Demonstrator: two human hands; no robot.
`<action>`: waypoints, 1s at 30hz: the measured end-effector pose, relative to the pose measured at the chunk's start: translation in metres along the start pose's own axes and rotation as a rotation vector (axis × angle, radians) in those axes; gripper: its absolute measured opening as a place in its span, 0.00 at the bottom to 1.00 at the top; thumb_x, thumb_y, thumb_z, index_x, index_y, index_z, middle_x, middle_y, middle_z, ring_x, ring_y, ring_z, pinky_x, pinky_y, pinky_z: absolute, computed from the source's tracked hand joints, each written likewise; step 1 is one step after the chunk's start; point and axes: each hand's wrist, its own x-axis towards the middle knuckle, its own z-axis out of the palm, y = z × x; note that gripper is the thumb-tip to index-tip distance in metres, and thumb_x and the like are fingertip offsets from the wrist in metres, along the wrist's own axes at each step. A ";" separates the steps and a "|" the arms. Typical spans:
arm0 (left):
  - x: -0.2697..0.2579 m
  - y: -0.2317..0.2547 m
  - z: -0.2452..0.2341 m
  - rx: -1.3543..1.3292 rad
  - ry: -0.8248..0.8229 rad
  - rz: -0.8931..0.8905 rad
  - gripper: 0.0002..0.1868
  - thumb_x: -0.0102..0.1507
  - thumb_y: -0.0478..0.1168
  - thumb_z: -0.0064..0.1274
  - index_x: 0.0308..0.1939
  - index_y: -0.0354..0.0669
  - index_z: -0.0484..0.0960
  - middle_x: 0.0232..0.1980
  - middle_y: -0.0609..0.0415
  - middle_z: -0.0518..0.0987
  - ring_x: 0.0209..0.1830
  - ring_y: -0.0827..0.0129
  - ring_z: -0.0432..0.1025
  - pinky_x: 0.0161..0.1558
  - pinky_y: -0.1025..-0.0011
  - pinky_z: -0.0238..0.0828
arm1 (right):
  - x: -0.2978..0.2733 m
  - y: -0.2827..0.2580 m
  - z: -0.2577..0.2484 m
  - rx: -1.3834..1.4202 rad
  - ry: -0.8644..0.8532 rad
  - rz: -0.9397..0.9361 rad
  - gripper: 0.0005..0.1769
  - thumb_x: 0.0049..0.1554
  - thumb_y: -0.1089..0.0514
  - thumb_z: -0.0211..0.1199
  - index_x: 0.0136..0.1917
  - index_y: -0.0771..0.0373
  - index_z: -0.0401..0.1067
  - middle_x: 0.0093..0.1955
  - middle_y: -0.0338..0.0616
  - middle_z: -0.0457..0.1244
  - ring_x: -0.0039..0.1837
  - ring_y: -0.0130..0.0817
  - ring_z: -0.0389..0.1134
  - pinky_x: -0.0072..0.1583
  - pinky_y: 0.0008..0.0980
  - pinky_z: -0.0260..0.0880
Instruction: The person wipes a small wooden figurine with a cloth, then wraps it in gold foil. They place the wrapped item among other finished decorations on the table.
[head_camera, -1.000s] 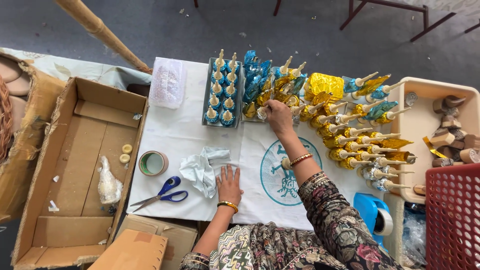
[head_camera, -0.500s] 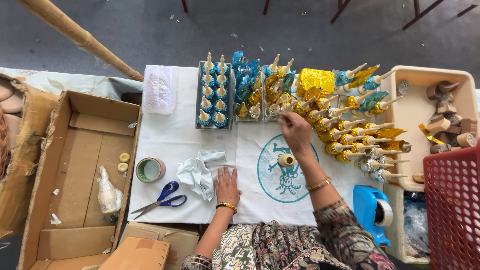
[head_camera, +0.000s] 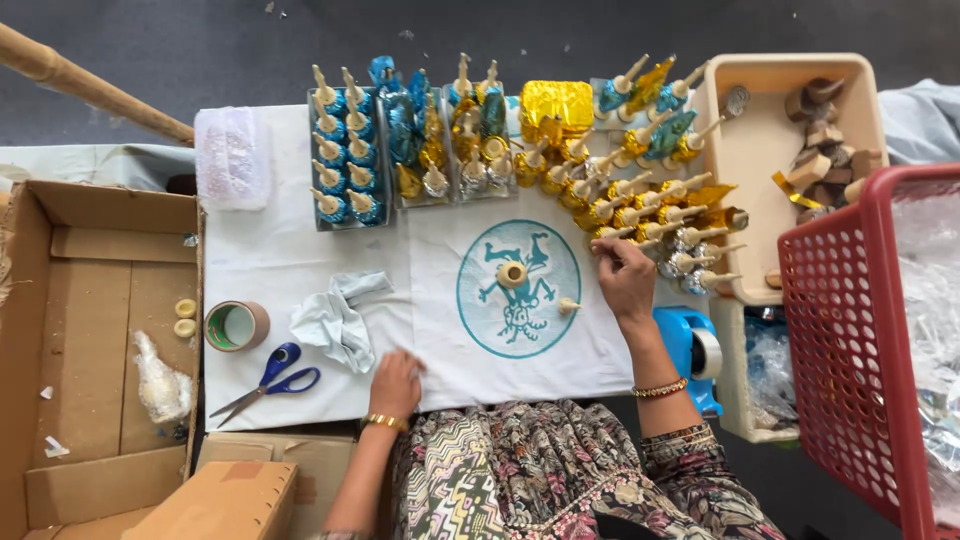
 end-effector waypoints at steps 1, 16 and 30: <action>-0.020 0.004 -0.004 0.010 -0.004 0.002 0.11 0.57 0.32 0.58 0.41 0.51 0.83 0.49 0.52 0.78 0.54 0.55 0.72 0.59 0.61 0.70 | -0.006 0.006 -0.004 0.008 0.004 0.006 0.07 0.58 0.66 0.63 0.50 0.63 0.79 0.47 0.46 0.72 0.44 0.35 0.74 0.47 0.30 0.73; -0.162 0.073 -0.054 -0.422 -0.763 -0.097 0.09 0.57 0.40 0.64 0.41 0.45 0.88 0.48 0.57 0.72 0.52 0.62 0.63 0.62 0.71 0.62 | -0.099 0.099 0.017 -0.067 -0.332 0.158 0.14 0.52 0.64 0.61 0.50 0.52 0.80 0.46 0.37 0.73 0.46 0.36 0.75 0.50 0.38 0.74; -0.202 0.060 -0.016 -0.423 -0.689 -0.052 0.14 0.57 0.43 0.62 0.46 0.52 0.86 0.54 0.56 0.68 0.56 0.61 0.63 0.62 0.66 0.62 | -0.099 0.116 -0.006 -0.148 -0.355 0.214 0.15 0.53 0.63 0.61 0.51 0.50 0.79 0.48 0.34 0.72 0.48 0.34 0.74 0.51 0.37 0.73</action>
